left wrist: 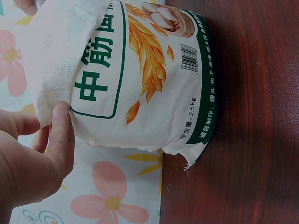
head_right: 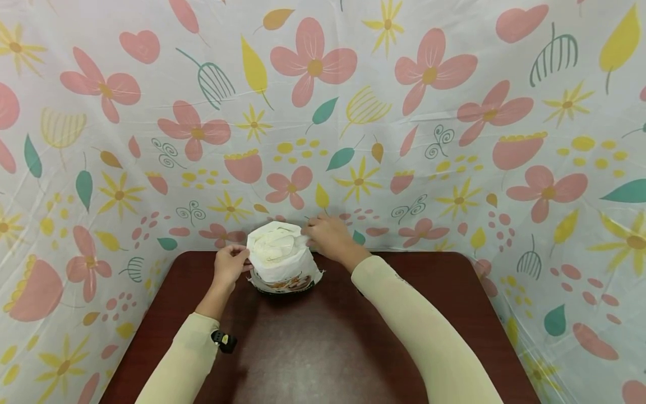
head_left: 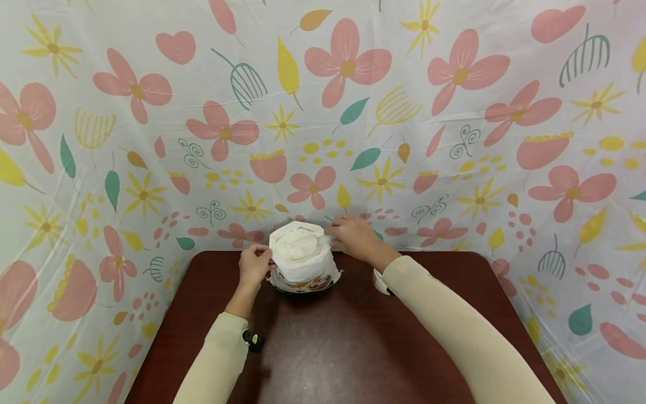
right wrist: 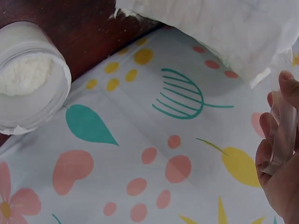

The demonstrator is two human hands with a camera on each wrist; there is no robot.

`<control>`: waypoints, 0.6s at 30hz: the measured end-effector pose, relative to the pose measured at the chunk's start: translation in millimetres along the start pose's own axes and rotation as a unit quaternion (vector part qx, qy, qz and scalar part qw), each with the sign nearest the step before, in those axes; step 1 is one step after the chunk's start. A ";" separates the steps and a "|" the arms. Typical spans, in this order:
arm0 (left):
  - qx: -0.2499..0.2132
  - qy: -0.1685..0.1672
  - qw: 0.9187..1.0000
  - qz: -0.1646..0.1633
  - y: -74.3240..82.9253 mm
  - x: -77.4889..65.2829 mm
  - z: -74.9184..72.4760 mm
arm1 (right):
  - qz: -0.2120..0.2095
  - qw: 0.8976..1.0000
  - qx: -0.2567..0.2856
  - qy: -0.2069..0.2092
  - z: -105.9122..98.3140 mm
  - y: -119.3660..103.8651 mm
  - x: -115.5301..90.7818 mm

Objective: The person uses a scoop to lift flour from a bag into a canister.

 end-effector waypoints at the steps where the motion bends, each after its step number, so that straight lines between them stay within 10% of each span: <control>1: 0.001 0.000 1.000 0.000 0.2 0.0 -0.1 | 0.001 1.000 -0.003 0.000 0.6 -0.3 -0.1; 18: 0.006 0.002 1.000 -0.002 1.2 -0.9 0.9 | 0.032 0.999 0.019 0.017 16.2 -6.8 0.0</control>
Point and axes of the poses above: each hand's wrist, its own x-axis towards the middle knuckle, its own z-axis out of the palm, y = z × x, the point moved 1 cm from there along x, towards the middle knuckle, and after that the axes turned 7 degrees about -z, right-handed, at the moved point
